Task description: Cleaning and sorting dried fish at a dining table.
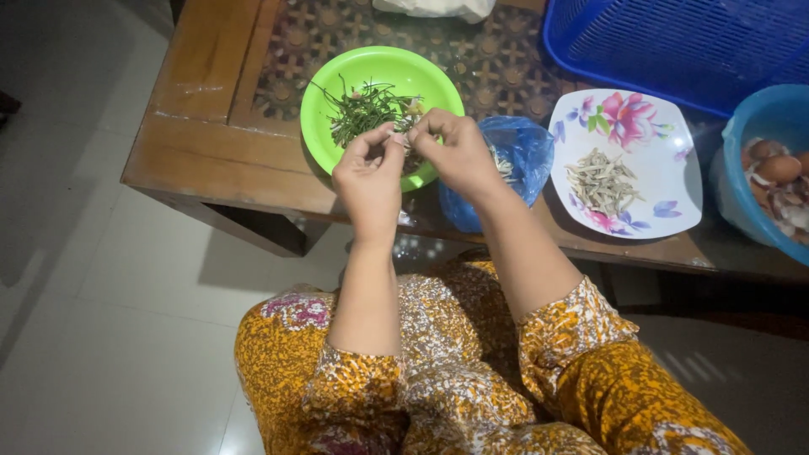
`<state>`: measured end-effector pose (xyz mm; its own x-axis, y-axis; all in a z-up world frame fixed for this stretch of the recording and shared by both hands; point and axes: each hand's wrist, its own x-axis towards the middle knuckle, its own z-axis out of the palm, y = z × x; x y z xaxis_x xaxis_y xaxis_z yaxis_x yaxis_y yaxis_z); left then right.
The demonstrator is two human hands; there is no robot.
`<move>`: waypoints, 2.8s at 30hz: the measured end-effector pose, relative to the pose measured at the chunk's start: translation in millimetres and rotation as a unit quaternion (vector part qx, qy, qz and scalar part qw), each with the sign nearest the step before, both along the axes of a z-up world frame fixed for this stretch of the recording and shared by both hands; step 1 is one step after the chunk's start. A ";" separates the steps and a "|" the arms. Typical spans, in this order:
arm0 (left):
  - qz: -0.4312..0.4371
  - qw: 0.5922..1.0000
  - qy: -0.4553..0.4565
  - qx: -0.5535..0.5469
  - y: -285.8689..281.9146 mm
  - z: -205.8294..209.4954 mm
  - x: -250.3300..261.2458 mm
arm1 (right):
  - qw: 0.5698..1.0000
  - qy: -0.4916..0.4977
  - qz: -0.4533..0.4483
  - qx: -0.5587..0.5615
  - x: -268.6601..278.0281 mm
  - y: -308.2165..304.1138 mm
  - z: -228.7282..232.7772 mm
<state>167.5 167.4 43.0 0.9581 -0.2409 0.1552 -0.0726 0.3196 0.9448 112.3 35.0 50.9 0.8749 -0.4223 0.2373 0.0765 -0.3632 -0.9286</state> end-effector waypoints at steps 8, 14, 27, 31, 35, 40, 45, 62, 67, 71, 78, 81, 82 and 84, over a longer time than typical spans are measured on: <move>0.022 0.999 0.003 -0.033 -7.4 -19.3 13.4 | 0.990 0.050 -0.067 0.110 12.3 0.1 -2.8; 0.017 0.999 0.036 -0.035 -7.8 -19.1 13.7 | 0.993 -0.030 -0.100 -0.054 9.6 4.2 -0.9; 0.001 0.998 0.037 -0.052 -8.4 -17.3 3.2 | 0.993 0.026 -0.072 0.095 9.6 1.6 -8.6; 0.011 0.999 0.028 -0.040 -4.9 -12.5 2.7 | 0.989 0.010 -0.070 0.127 11.8 4.3 -8.5; 0.037 0.999 0.007 -0.015 -1.3 -8.5 2.5 | 0.991 -0.014 -0.130 0.008 12.5 7.1 -7.5; 0.037 0.999 0.019 -0.024 1.1 -8.0 2.7 | 0.978 -0.073 -0.154 -0.117 2.2 18.3 8.8; 0.015 0.998 0.005 -0.060 -14.2 -16.7 -11.1 | 0.979 -0.098 -0.117 -0.132 -24.8 20.6 9.7; -0.233 0.945 -0.201 0.108 -113.1 -18.2 -182.8 | 0.872 0.107 -0.393 -0.270 -226.8 -120.4 2.8; -0.266 0.941 -0.084 0.191 -94.4 -12.7 -152.6 | 0.910 0.033 -0.316 -0.268 -184.3 -92.8 -15.1; -0.112 0.964 -0.183 0.160 -77.5 -25.6 -115.8 | 0.914 0.048 -0.244 -0.320 -125.2 -47.8 -7.3; -0.060 0.974 -0.131 0.177 -51.7 -8.4 -95.5 | 0.814 0.135 -0.308 -0.474 -74.9 -51.5 -51.2; -0.065 0.975 -0.131 0.166 -50.4 -7.7 -95.7 | 0.829 0.131 -0.300 -0.453 -76.3 -50.2 -41.2; -0.064 0.976 -0.129 0.166 -50.7 -9.6 -95.2 | 0.829 0.131 -0.298 -0.454 -77.3 -50.6 -40.5; -0.075 0.980 -0.115 0.144 -52.0 -13.8 -95.0 | 0.849 0.135 -0.289 -0.421 -80.1 -52.0 -39.2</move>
